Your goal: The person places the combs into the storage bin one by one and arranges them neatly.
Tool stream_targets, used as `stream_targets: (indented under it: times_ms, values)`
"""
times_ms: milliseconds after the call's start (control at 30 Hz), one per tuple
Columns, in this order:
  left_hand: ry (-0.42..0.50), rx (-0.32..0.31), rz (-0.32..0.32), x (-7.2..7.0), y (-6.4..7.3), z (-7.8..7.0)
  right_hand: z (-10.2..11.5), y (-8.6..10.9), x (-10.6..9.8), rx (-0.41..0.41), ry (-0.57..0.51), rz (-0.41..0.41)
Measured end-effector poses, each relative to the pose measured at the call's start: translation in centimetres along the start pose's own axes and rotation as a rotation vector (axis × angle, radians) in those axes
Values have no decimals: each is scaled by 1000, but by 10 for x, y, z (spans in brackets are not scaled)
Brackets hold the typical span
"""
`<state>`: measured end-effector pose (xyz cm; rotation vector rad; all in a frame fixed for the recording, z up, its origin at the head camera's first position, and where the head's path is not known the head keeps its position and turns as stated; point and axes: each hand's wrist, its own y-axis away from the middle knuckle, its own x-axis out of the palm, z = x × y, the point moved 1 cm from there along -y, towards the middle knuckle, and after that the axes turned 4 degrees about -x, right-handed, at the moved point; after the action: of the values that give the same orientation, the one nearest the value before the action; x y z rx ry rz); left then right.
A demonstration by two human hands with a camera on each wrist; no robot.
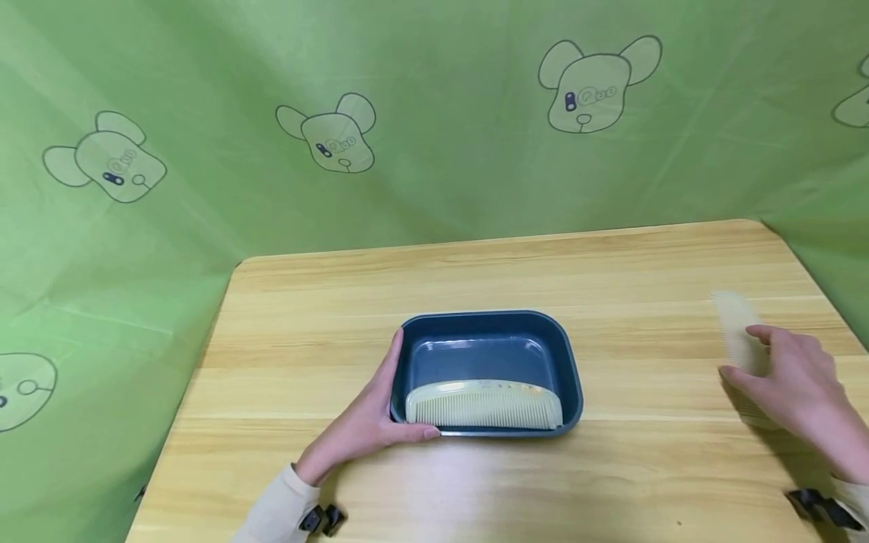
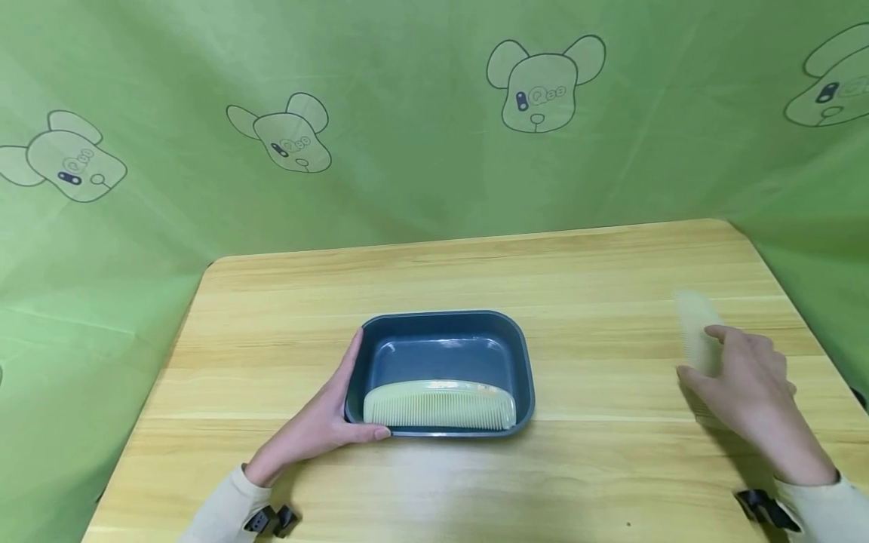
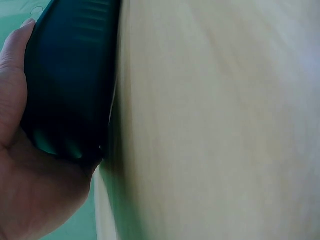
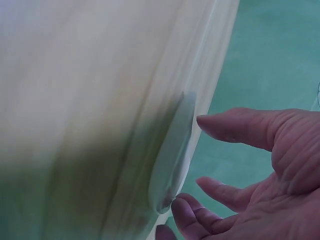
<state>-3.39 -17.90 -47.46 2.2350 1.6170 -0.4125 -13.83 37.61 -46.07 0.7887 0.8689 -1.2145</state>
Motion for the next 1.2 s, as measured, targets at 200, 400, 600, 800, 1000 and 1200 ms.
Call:
stream_targets:
  times_ms: [200,400,600,800,1000,1200]
  values:
    - [-3,-6,1,0,0,-1,-7,-3,0,17,25,-14]
    - [-7,-7,0,0,0,0,-10,-3,-3,83,13,-21]
    - [-1,-14,-1,1,1,0,-11,-2,-9,101,0,5]
    - [7,-17,-7,1,1,-1,-14,-5,-10,94,-3,58]
    - [5,-17,-12,1,2,-1,-12,-10,-8,66,-30,61]
    - [2,-18,-6,1,2,-1,-8,-12,-4,5,-49,25]
